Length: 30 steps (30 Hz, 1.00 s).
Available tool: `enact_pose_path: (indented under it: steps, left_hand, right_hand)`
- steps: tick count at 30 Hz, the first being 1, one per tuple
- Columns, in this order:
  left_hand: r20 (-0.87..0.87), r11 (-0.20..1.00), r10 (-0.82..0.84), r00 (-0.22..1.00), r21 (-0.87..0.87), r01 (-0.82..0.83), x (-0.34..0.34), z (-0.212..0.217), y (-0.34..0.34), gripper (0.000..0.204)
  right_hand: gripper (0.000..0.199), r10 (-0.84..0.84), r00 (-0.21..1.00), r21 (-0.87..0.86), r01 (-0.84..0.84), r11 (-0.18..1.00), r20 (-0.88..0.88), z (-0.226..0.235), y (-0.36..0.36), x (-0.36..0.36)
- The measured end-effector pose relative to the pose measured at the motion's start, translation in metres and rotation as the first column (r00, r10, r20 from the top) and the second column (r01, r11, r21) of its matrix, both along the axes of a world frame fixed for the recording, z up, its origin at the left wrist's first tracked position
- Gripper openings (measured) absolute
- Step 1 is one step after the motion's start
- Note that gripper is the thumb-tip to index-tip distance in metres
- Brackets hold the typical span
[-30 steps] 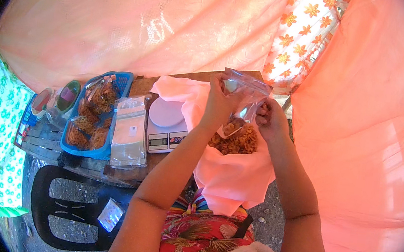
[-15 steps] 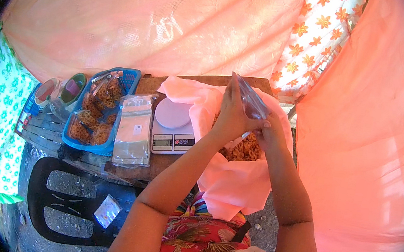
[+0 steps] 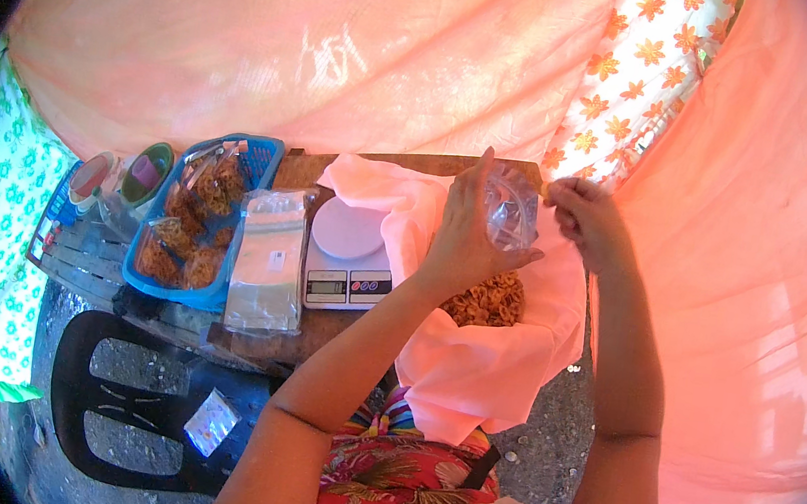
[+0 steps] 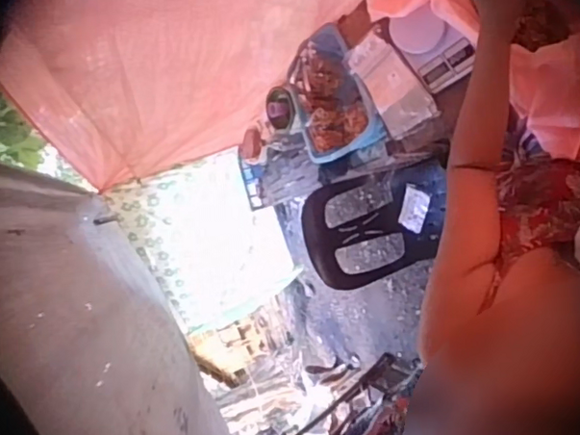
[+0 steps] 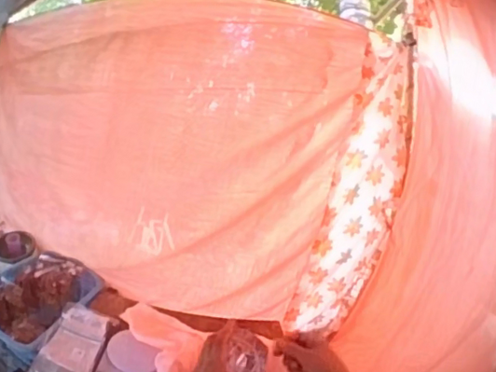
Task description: The person scoops a dry granular food from a pink cloth bag into small clear plastic bags using both hands. Each filled bag is placed on a digital scale, then moved to a blue basket. The person repeats this process multiple times.
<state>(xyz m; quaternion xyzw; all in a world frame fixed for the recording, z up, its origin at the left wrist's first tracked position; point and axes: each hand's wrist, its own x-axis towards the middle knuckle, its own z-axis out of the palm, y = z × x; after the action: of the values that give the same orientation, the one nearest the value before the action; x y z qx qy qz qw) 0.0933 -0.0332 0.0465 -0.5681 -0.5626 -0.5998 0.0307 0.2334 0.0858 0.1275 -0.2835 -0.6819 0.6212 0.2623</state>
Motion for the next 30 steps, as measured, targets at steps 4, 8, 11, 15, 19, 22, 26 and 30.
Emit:
enact_pose_path:
  steps: [4,8,11,15,19,22,26,30]
  left_hand:
    - [-0.068,0.996,0.082,0.994,-0.012,-0.083,0.006,-0.002,0.004,0.139]
    - [-0.082,0.993,0.119,0.990,0.022,-0.117,0.010,-0.001,0.009,0.137]
    - [-0.049,0.988,0.156,0.987,0.003,-0.156,0.009,0.002,0.008,0.136]
    - [-0.005,0.973,0.226,0.974,0.045,-0.226,0.005,0.009,0.003,0.131]
    - [0.065,0.969,0.191,0.979,0.149,-0.199,-0.007,0.020,0.007,0.128]
    - [0.030,0.959,0.180,0.983,0.215,-0.182,-0.011,0.026,0.005,0.129]
    - [-0.031,0.960,0.192,0.981,0.214,-0.181,-0.020,0.038,-0.006,0.126]
    - [-0.031,0.948,0.222,0.975,0.243,-0.208,-0.040,0.055,-0.020,0.120]
  right_hand:
    - [0.028,0.050,0.914,0.472,-0.253,0.845,0.402,0.054,0.012,-0.011]
    - [0.024,0.086,0.799,0.655,-0.545,0.523,0.596,0.069,0.000,-0.041]
    - [0.023,0.010,0.688,0.584,-0.623,0.520,0.726,0.077,-0.013,-0.054]
    - [0.022,0.008,0.768,0.689,-0.579,0.435,0.640,0.084,-0.029,-0.059]
    - [0.032,0.036,0.746,0.659,-0.608,0.443,0.665,0.080,-0.042,-0.062]
    - [0.033,0.094,0.814,0.755,-0.569,0.326,0.573,0.081,-0.046,-0.068]
    - [0.022,0.292,0.880,0.730,-0.474,0.493,0.375,0.083,-0.038,-0.066]
    - [0.020,0.215,0.909,0.500,-0.007,0.866,-0.358,0.046,-0.011,-0.051]
